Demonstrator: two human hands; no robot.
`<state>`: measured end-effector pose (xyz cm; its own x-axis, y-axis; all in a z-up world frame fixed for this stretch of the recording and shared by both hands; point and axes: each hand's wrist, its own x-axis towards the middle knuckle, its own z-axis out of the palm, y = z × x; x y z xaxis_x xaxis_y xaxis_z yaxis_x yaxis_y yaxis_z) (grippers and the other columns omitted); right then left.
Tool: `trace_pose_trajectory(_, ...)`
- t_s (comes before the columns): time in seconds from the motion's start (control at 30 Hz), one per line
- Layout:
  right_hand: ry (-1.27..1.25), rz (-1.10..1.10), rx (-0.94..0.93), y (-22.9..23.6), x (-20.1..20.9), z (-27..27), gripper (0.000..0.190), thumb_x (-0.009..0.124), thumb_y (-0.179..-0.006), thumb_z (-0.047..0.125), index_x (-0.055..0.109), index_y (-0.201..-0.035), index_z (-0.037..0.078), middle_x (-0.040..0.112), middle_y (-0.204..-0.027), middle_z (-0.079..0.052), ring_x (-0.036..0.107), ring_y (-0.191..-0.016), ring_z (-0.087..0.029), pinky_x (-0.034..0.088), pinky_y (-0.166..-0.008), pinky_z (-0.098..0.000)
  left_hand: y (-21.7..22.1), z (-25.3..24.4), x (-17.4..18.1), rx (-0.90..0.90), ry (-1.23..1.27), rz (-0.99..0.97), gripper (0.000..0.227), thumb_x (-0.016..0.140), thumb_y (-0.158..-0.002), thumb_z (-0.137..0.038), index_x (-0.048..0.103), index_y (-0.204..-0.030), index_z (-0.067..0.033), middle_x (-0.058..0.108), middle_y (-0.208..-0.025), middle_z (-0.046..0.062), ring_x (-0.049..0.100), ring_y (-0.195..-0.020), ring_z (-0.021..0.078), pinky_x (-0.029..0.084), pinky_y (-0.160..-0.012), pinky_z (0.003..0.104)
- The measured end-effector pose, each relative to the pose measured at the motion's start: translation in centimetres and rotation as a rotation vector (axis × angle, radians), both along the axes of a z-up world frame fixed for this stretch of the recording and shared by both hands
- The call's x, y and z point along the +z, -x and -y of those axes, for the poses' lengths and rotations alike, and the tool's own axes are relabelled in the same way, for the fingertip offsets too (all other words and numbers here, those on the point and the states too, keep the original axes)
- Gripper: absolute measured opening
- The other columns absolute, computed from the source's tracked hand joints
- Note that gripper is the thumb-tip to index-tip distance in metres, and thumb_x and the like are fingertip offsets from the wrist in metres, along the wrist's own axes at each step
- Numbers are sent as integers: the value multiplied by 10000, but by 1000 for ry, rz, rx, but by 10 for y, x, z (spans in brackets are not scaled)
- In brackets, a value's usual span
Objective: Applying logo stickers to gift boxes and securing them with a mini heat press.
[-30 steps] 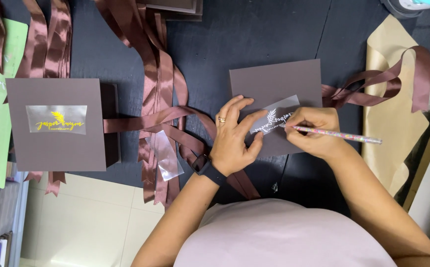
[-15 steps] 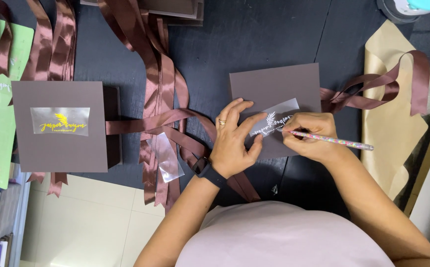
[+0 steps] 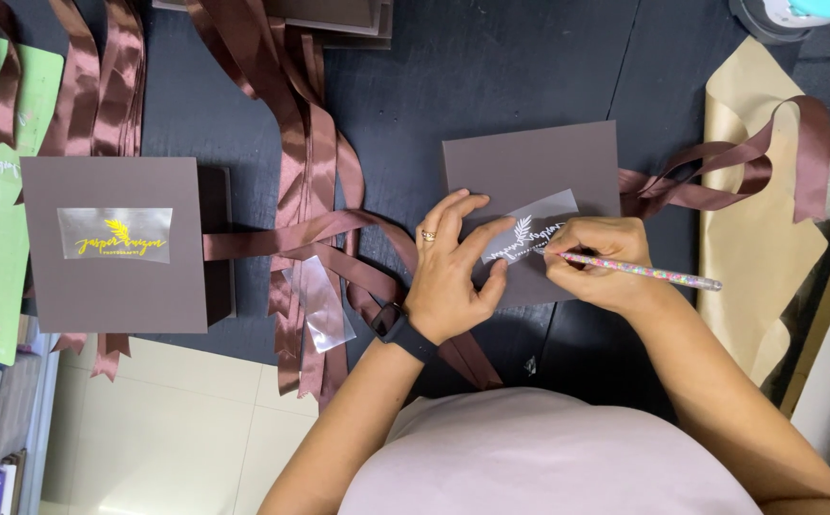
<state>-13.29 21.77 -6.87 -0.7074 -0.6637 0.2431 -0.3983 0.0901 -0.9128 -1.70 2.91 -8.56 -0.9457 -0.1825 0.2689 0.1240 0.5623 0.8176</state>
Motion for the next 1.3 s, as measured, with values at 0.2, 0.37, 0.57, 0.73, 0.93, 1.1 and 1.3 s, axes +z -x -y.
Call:
trace_pose_trajectory(0.2,-4,-17,12,1,0,-1,157,751,-759,-82,682,-662,20,630,-577,-115,564,-454,-198,434,-453,-290,0,1,2,-4,9,10,425,646,-853,-206,649,-1276,-167,471,-1384,103,345,-1438,357,287,-1126,494)
trace_pose_trajectory(0.37,2,-13,4,0,1,-1,157,743,-761,-94,684,-665,15,628,-575,-116,561,-451,-196,434,-451,-291,0,1,6,-9,15,20,417,637,-862,-213,648,-1276,-163,474,-1384,107,343,-1439,359,282,-1129,499)
trace_pose_trajectory(0.57,-6,-8,9,0,0,-1,157,732,-758,-99,688,-664,19,634,-578,-117,568,-455,-201,435,-450,-291,0,1,5,-12,22,25,421,636,-861,-213,646,-1279,-163,474,-1380,108,343,-1440,359,285,-1122,494)
trace_pose_trajectory(0.73,2,14,1,-1,2,0,162,724,-752,-110,677,-660,14,619,-570,-113,555,-453,-185,432,-447,-285,0,1,5,-13,19,30,428,638,-862,-211,641,-1287,-165,474,-1388,110,341,-1444,362,285,-1124,500)
trace_pose_trajectory(0.93,4,-10,4,0,3,1,164,728,-749,-116,673,-654,7,613,-565,-124,531,-437,-192,424,-439,-289,0,1,6,-14,15,41,425,641,-860,-205,644,-1283,-165,474,-1386,107,336,-1446,358,283,-1126,495)
trace_pose_trajectory(1.1,-4,-33,13,1,3,2,174,725,-747,-117,664,-651,14,610,-567,-117,524,-438,-201,427,-443,-297,0,1,5,-13,24,35,428,643,-857,-215,642,-1282,-168,474,-1387,106,342,-1446,356,290,-1124,495)
trace_pose_trajectory(1.3,4,-16,14,0,6,4,166,728,-750,-111,670,-656,13,621,-577,-122,538,-444,-198,430,-446,-298,0,1,4,-10,32,34,433,643,-855,-216,641,-1286,-172,473,-1388,102,341,-1446,353,294,-1119,489)
